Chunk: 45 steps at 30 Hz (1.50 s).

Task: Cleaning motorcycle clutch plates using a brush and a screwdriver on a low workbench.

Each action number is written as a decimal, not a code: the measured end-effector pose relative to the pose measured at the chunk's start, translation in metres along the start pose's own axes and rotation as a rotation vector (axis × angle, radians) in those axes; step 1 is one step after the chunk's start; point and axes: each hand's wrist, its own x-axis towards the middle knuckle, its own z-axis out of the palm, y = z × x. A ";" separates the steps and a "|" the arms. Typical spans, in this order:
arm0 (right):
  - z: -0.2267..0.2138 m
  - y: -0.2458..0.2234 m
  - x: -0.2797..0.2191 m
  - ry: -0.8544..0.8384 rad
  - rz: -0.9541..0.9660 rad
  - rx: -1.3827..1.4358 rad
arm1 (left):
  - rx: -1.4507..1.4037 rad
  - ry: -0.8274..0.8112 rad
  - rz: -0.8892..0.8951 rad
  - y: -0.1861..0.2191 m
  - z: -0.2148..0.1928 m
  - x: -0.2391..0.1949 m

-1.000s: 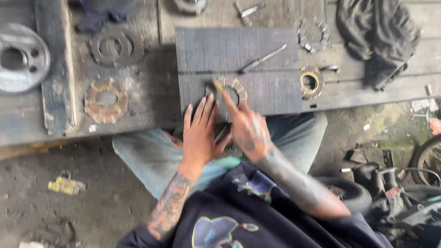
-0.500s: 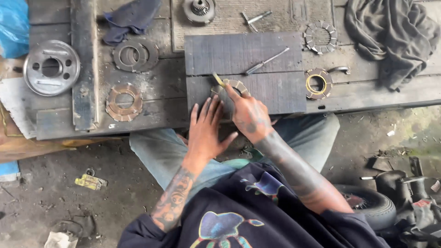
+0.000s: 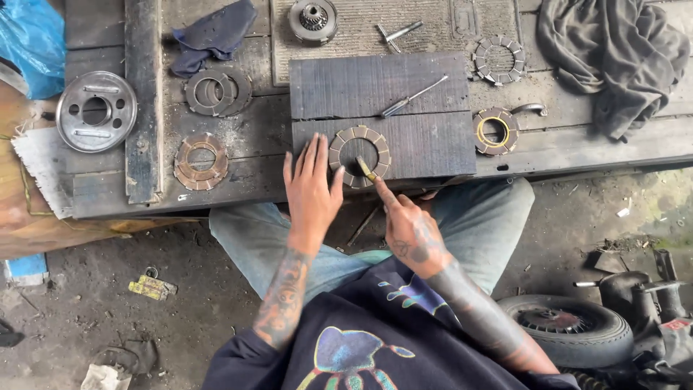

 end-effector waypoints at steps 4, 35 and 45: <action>-0.024 -0.003 0.017 0.006 0.061 0.007 | -0.023 0.078 -0.017 0.017 0.010 -0.024; -0.031 0.079 0.014 0.256 -0.030 0.039 | -0.267 -0.300 0.237 -0.038 -0.036 0.041; -0.004 0.024 0.034 0.449 -0.158 -0.246 | -0.087 -0.335 0.278 -0.031 -0.021 0.026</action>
